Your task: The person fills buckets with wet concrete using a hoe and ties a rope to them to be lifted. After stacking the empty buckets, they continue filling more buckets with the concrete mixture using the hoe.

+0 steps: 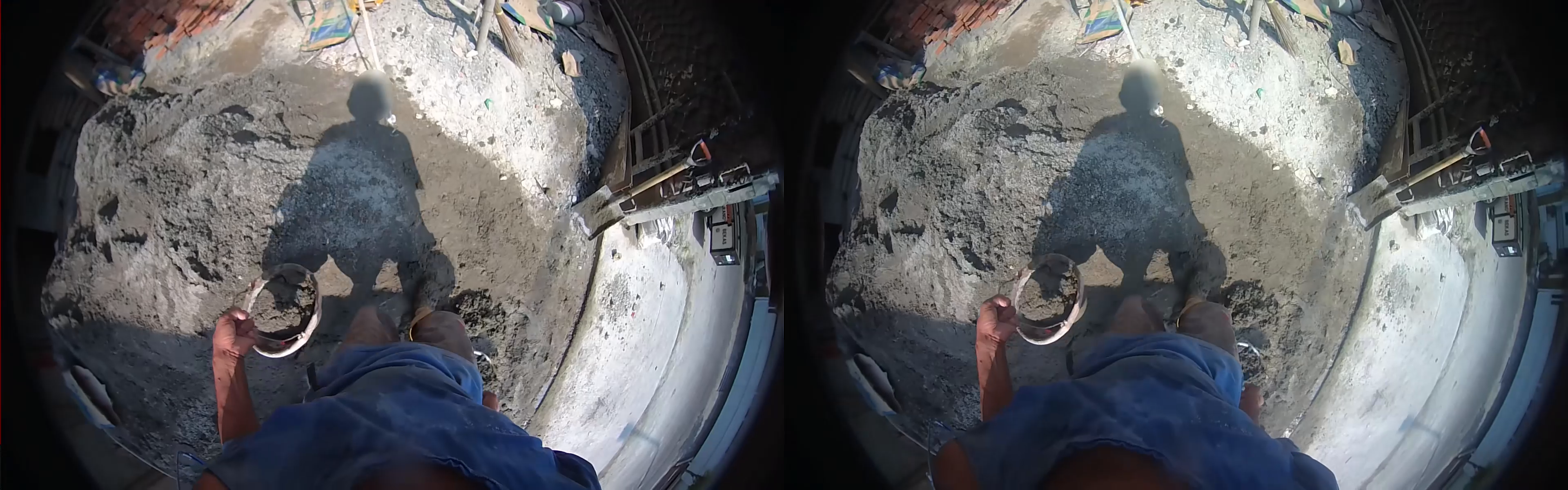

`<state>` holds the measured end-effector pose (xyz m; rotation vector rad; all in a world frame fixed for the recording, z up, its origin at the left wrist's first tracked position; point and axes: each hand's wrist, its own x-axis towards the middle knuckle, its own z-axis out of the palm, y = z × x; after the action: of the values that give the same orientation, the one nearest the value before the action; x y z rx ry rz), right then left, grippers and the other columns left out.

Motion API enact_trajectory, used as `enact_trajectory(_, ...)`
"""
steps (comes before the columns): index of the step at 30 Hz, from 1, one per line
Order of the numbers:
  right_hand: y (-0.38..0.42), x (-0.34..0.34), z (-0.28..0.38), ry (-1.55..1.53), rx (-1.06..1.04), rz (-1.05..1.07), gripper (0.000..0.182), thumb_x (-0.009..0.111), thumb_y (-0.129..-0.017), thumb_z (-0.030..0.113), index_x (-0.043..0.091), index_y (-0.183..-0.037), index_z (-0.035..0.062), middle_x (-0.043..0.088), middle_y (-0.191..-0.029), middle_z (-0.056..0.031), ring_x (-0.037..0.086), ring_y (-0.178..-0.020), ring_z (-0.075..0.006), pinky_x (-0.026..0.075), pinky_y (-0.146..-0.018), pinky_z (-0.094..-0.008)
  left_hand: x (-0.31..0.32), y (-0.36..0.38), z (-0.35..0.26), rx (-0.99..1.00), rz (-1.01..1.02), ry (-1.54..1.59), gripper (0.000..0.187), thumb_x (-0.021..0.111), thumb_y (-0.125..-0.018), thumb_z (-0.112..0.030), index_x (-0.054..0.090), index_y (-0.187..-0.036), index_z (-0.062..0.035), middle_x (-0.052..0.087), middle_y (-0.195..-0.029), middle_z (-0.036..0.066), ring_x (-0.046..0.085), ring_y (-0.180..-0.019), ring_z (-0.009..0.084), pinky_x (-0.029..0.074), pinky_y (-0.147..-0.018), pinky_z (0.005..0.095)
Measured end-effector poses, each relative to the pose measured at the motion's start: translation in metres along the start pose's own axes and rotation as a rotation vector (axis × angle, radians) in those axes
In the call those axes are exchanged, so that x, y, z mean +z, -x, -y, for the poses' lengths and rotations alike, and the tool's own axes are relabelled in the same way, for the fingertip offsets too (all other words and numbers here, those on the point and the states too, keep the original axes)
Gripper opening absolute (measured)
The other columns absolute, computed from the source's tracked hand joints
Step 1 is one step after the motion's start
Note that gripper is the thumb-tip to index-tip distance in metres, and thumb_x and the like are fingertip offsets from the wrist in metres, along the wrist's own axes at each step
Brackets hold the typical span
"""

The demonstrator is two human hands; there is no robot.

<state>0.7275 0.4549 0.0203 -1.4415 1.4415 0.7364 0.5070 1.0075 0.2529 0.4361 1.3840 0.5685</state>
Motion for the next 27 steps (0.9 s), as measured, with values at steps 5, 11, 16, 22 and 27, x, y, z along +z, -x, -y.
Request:
enact_trajectory(5,-0.029,0.036,0.112,-0.389,-0.211,-0.016,0.021,0.058,-0.071,0.000,0.040,-0.064,0.0077,0.036,-0.047,-0.0040,0.031,-0.038,-0.0158,0.036,-0.044,-0.0345,0.131,-0.058,-0.042,-0.002,0.113,0.030,0.017,0.051,-0.066,-0.003,0.043,-0.058,-0.0153,0.033,-0.054,-0.004,0.026,-0.043,0.0101,0.023,-0.046,0.0287)
enact_trajectory(11,0.010,0.106,0.299,-0.306,-0.364,0.043,0.017,0.055,-0.071,-0.002,0.043,-0.066,0.0091,0.033,-0.049,-0.0012,0.030,-0.041,-0.0137,0.038,-0.052,-0.0338,0.275,-0.168,-0.076,-0.017,0.276,-0.079,0.018,0.051,-0.070,-0.002,0.042,-0.059,-0.0147,0.033,-0.054,-0.004,0.028,-0.042,0.0099,0.025,-0.045,0.0268)
enact_trajectory(16,0.023,0.165,0.408,-0.307,-0.442,0.148,0.015,0.055,-0.070,-0.005,0.046,-0.070,0.0062,0.035,-0.052,0.0000,0.030,-0.041,-0.0128,0.032,-0.045,-0.0318,0.407,-0.292,-0.119,-0.085,0.318,-0.059,0.018,0.051,-0.075,-0.002,0.044,-0.064,-0.0147,0.028,-0.053,-0.006,0.025,-0.041,0.0088,0.021,-0.041,0.0269)
enact_trajectory(22,0.062,0.240,0.484,0.035,-0.403,0.070,0.019,0.054,-0.071,0.000,0.041,-0.061,0.0098,0.032,-0.048,0.0004,0.029,-0.039,-0.0137,0.036,-0.048,-0.0327,0.512,-0.393,-0.162,-0.015,0.149,-0.106,0.014,0.051,-0.076,-0.003,0.048,-0.068,-0.0140,0.026,-0.054,-0.006,0.022,-0.043,0.0089,0.020,-0.044,0.0267)
enact_trajectory(27,0.066,0.326,0.541,0.231,-0.325,0.028,0.011,0.051,-0.070,0.000,0.045,-0.064,0.0064,0.033,-0.047,-0.0019,0.030,-0.038,-0.0158,0.037,-0.043,-0.0335,0.558,-0.470,-0.207,0.015,0.035,-0.067,0.011,0.051,-0.078,-0.005,0.048,-0.070,-0.0109,0.027,-0.055,-0.004,0.025,-0.045,0.0101,0.023,-0.046,0.0273)
